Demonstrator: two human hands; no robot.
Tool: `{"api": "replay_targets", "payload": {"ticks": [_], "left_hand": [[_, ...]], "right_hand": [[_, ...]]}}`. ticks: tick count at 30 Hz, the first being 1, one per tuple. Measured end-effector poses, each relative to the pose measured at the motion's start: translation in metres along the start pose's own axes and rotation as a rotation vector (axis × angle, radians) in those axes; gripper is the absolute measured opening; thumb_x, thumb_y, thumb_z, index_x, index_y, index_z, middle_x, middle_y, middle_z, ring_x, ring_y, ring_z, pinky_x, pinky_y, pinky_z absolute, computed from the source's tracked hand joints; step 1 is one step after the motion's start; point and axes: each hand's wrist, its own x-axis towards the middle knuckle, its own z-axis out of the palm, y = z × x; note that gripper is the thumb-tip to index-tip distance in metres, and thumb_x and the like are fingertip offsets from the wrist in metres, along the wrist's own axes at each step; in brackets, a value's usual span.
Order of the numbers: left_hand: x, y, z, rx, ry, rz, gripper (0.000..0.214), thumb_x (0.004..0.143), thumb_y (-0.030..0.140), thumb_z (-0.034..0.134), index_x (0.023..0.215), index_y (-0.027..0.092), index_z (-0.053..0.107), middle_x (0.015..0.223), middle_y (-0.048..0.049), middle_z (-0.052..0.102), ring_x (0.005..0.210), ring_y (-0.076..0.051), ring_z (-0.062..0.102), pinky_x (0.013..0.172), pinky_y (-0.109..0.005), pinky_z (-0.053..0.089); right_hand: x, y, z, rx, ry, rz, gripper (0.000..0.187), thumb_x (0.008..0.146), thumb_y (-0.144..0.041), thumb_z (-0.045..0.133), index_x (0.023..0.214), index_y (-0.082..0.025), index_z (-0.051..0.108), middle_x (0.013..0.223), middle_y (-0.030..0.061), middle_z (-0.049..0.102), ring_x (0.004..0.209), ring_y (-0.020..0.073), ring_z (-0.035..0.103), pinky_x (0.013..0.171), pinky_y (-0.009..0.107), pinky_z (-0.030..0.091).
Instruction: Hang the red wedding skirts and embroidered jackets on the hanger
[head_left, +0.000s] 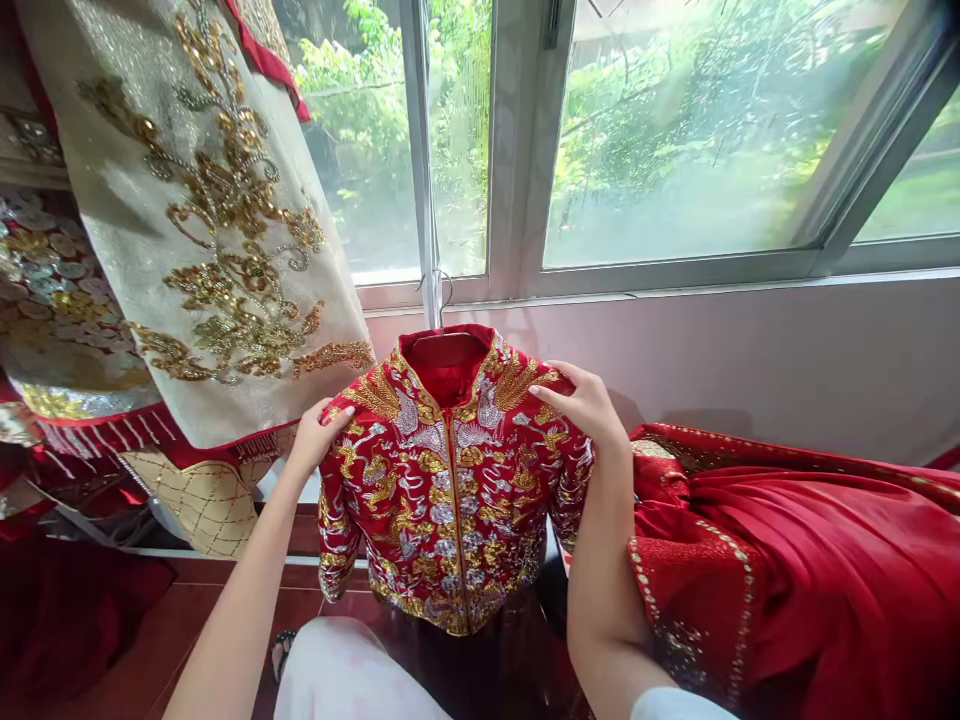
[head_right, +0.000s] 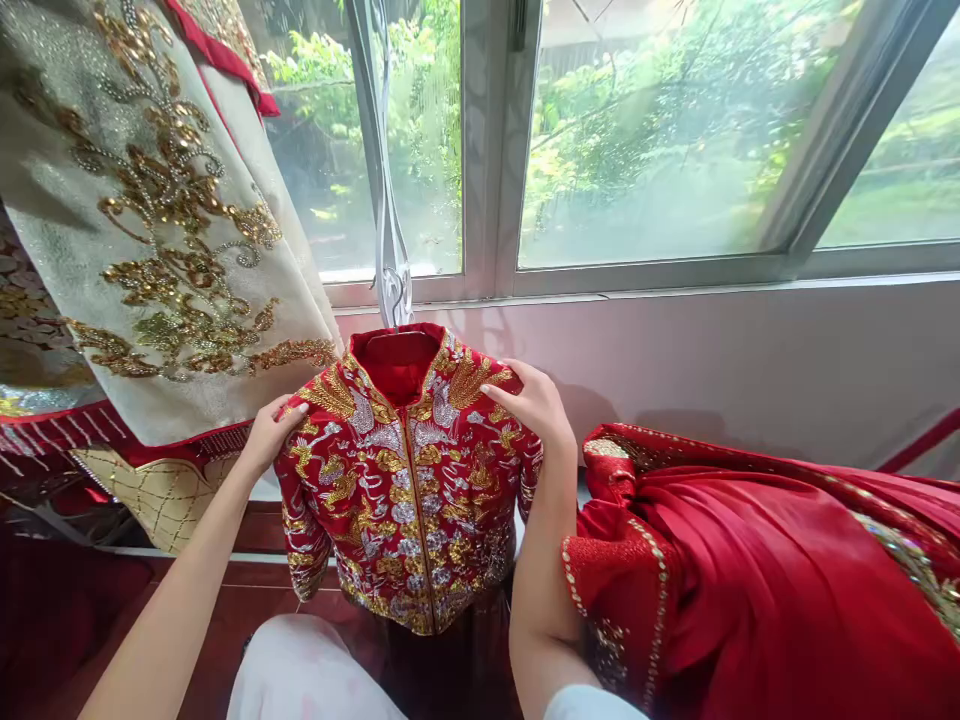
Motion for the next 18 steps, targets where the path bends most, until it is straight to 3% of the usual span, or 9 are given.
{"api": "replay_targets", "payload": {"ticks": [4, 9, 14, 18], "left_hand": [[-0.003, -0.004, -0.007, 0.04, 0.021, -0.026, 0.057, 0.06, 0.066, 0.067, 0.082, 0.013, 0.063, 0.075, -0.0049, 0.065, 0.069, -0.019, 0.057, 0.064, -0.028, 0.044], [0.007, 0.002, -0.018, 0.211, 0.072, 0.067, 0.052, 0.067, 0.065, 0.061, 0.072, 0.014, 0.061, 0.064, -0.0011, 0.058, 0.059, -0.014, 0.048, 0.056, -0.025, 0.037], [0.009, 0.048, -0.02, 0.306, 0.118, 0.129, 0.052, 0.068, 0.066, 0.059, 0.068, 0.014, 0.062, 0.056, 0.001, 0.053, 0.055, -0.012, 0.043, 0.051, -0.023, 0.032], [-0.005, 0.072, -0.02, 0.268, 0.089, 0.145, 0.051, 0.07, 0.064, 0.06, 0.074, 0.013, 0.065, 0.061, -0.0003, 0.059, 0.058, -0.014, 0.047, 0.053, -0.024, 0.035]], "right_hand": [[-0.005, 0.008, 0.016, -0.01, 0.122, 0.088, 0.039, 0.071, -0.05, 0.064, 0.098, -0.022, 0.071, 0.086, 0.0033, 0.072, 0.077, 0.0212, 0.064, 0.067, 0.03, 0.043], [-0.005, 0.003, 0.033, -0.108, 0.313, 0.192, 0.036, 0.07, -0.053, 0.063, 0.092, -0.026, 0.073, 0.084, 0.0042, 0.073, 0.079, 0.0242, 0.064, 0.071, 0.033, 0.042], [-0.002, -0.024, 0.012, -0.121, 0.498, 0.229, 0.033, 0.065, -0.053, 0.066, 0.082, -0.025, 0.074, 0.076, 0.0062, 0.072, 0.074, 0.0256, 0.062, 0.065, 0.032, 0.041], [-0.023, -0.04, -0.009, -0.115, 0.586, 0.205, 0.037, 0.066, -0.055, 0.066, 0.084, -0.024, 0.074, 0.073, 0.0066, 0.071, 0.067, 0.0243, 0.06, 0.063, 0.033, 0.041]]}}
